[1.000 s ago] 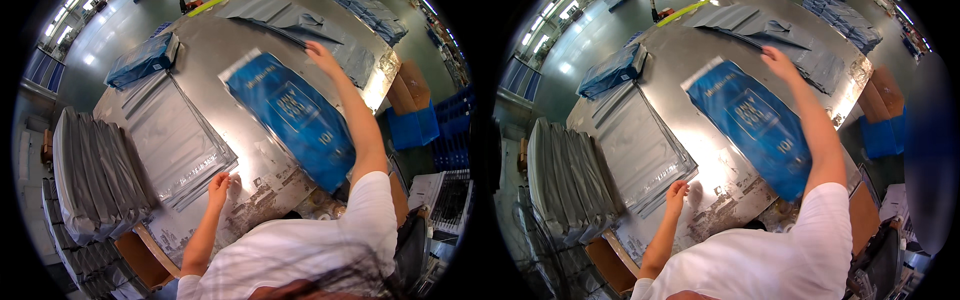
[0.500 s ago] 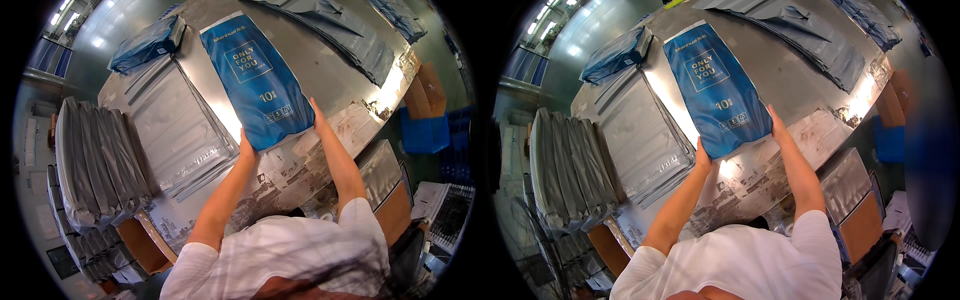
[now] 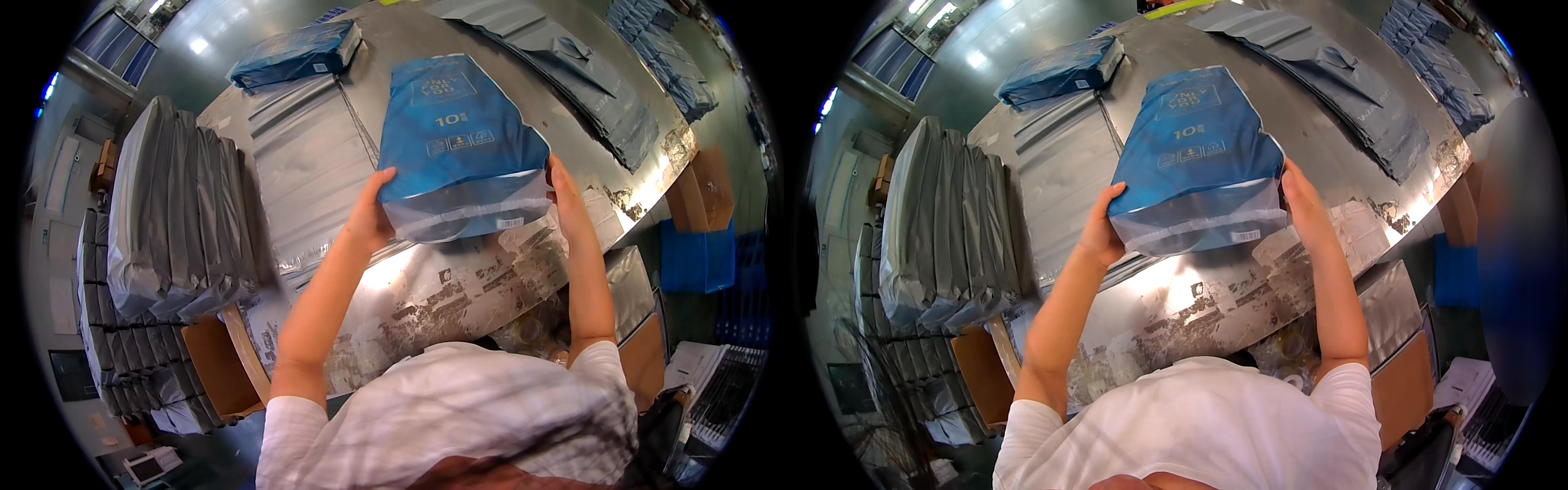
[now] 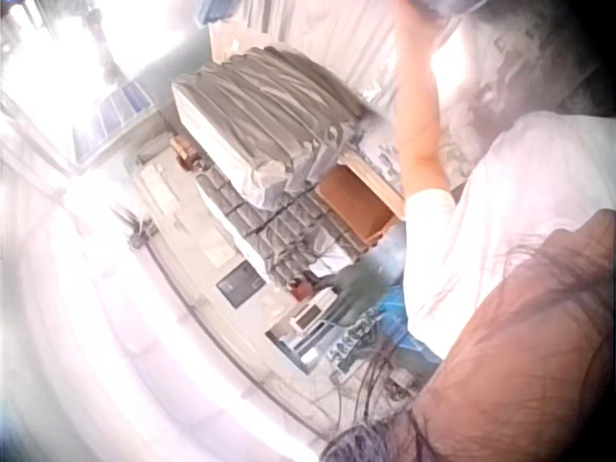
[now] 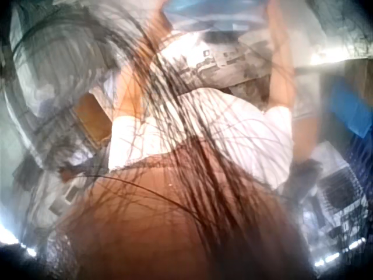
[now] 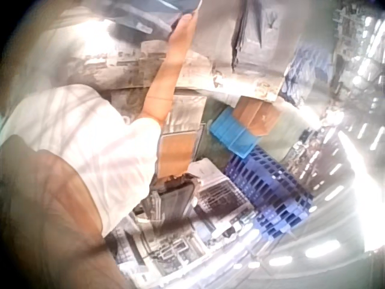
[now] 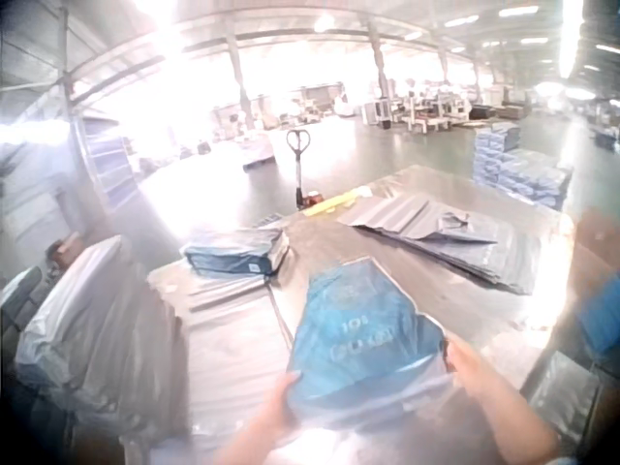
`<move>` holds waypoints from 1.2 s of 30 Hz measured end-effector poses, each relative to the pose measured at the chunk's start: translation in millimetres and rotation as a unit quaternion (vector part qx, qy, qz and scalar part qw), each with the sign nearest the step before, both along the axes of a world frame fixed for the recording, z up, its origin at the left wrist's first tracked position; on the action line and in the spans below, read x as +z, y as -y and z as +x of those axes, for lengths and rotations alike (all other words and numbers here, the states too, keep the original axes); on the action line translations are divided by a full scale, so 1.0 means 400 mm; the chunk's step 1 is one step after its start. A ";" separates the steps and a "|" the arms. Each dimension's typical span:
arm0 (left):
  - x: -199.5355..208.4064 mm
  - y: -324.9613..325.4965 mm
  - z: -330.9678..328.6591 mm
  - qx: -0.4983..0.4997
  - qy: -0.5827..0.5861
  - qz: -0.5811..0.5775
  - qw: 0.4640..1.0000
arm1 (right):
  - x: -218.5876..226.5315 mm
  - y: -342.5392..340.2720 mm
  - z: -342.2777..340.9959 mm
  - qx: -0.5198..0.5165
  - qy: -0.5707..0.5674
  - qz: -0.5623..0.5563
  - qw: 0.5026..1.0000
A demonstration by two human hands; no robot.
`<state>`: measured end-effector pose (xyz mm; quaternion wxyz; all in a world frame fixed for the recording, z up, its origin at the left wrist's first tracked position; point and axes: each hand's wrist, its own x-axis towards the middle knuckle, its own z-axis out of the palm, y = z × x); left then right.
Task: The person repeatedly picks up blue padded mailer bags from a metal table, places them into blue plastic crates, and returns to the table to continue the cycle. The person also handles stacks of gray plastic-wrapped items on the table, moving them aside to access the mailers.
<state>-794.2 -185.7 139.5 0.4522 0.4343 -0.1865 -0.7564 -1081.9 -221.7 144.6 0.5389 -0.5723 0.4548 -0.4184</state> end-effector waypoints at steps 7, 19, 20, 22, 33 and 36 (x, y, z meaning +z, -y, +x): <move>0.098 -0.113 0.049 -0.022 0.096 0.022 0.995 | 0.068 -0.167 0.025 0.006 0.039 -0.070 0.997; 0.108 -0.213 0.055 -0.116 0.334 -0.049 0.934 | -0.306 -0.129 0.091 0.062 0.457 0.288 0.839; 0.116 -0.214 0.058 -0.111 0.346 -0.082 0.928 | -0.323 -0.108 0.095 0.083 0.488 0.302 0.815; 0.048 -0.204 0.102 -0.113 0.399 -0.170 0.894 | -0.314 -0.094 0.137 0.048 0.432 0.297 0.850; 0.351 -0.358 0.235 -0.056 0.371 -0.037 0.926 | -0.087 -0.237 0.289 0.099 0.425 0.352 0.828; 0.430 -0.454 0.220 0.004 0.440 -0.003 0.898 | -0.055 -0.280 0.332 0.106 0.426 0.346 0.829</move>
